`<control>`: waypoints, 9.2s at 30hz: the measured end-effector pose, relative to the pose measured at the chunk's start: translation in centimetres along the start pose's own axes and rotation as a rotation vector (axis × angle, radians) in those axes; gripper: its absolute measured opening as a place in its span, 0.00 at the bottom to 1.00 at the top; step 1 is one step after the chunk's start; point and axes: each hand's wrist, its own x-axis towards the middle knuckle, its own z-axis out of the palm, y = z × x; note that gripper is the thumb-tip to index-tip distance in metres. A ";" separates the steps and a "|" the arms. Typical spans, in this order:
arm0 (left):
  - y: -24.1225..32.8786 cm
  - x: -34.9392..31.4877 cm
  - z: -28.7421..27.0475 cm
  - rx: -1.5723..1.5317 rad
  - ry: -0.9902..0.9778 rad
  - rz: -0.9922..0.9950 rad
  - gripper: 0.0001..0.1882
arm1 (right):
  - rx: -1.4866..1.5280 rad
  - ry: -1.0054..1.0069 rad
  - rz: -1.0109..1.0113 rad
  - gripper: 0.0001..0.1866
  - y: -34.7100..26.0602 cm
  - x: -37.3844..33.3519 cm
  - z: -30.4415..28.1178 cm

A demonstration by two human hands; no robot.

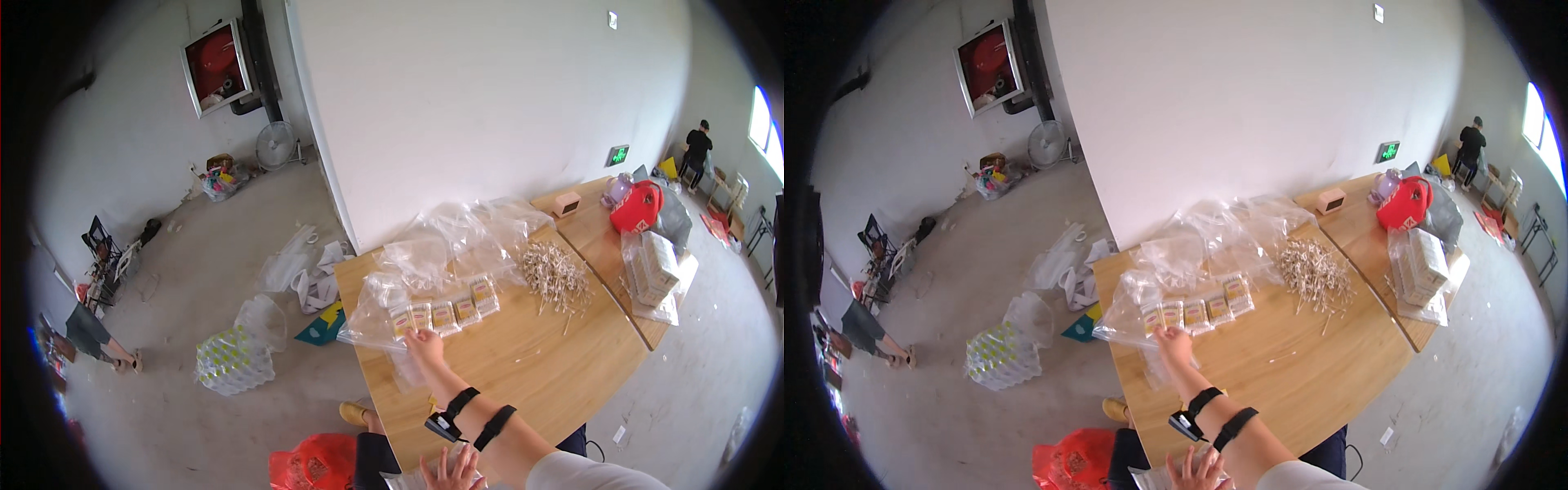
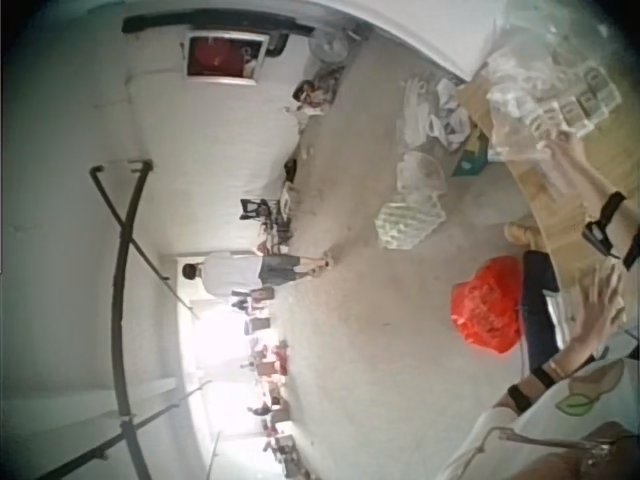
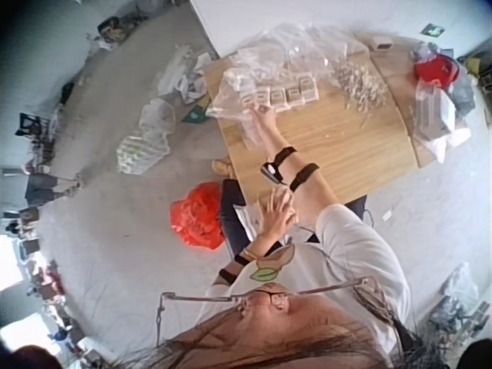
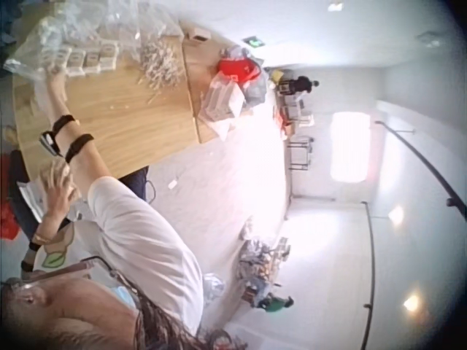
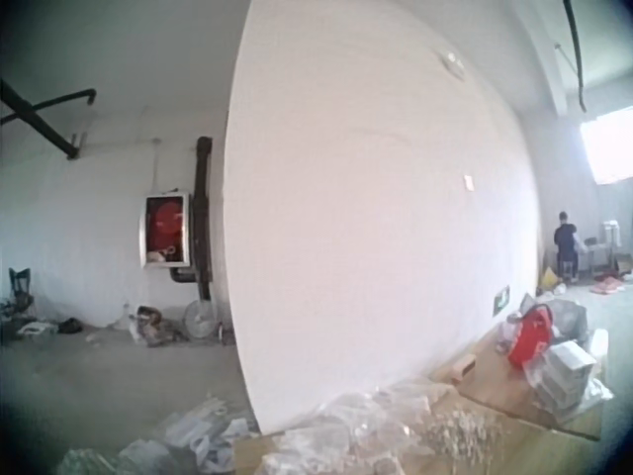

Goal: The person is packaging small white rectangular items into clear plastic bags and then placing them into a larger container.

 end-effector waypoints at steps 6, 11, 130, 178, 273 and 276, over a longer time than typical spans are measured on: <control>0.0 -0.1 0.5 0.060 -0.030 0.015 0.37 | -0.624 0.193 -0.298 0.23 -2.4 2.2 -4.0; 0.0 -0.1 0.0 0.030 -0.015 0.024 0.36 | -0.985 0.341 -0.410 0.34 -3.9 2.7 -2.5; -1.3 -3.7 -0.6 0.300 -0.001 -0.020 0.42 | -0.935 -0.708 -0.863 0.15 12.9 -24.0 -21.7; 2.1 0.5 1.7 0.268 0.071 -0.138 0.31 | -0.637 -0.906 -0.414 0.14 7.4 -12.9 -26.3; 3.4 1.8 0.3 0.384 -0.007 0.119 0.36 | -0.560 -0.568 -0.659 0.19 12.5 -19.4 -25.3; 3.1 1.8 0.0 0.391 -0.024 0.174 0.35 | -0.591 -0.529 -0.700 0.17 12.9 -19.3 -25.1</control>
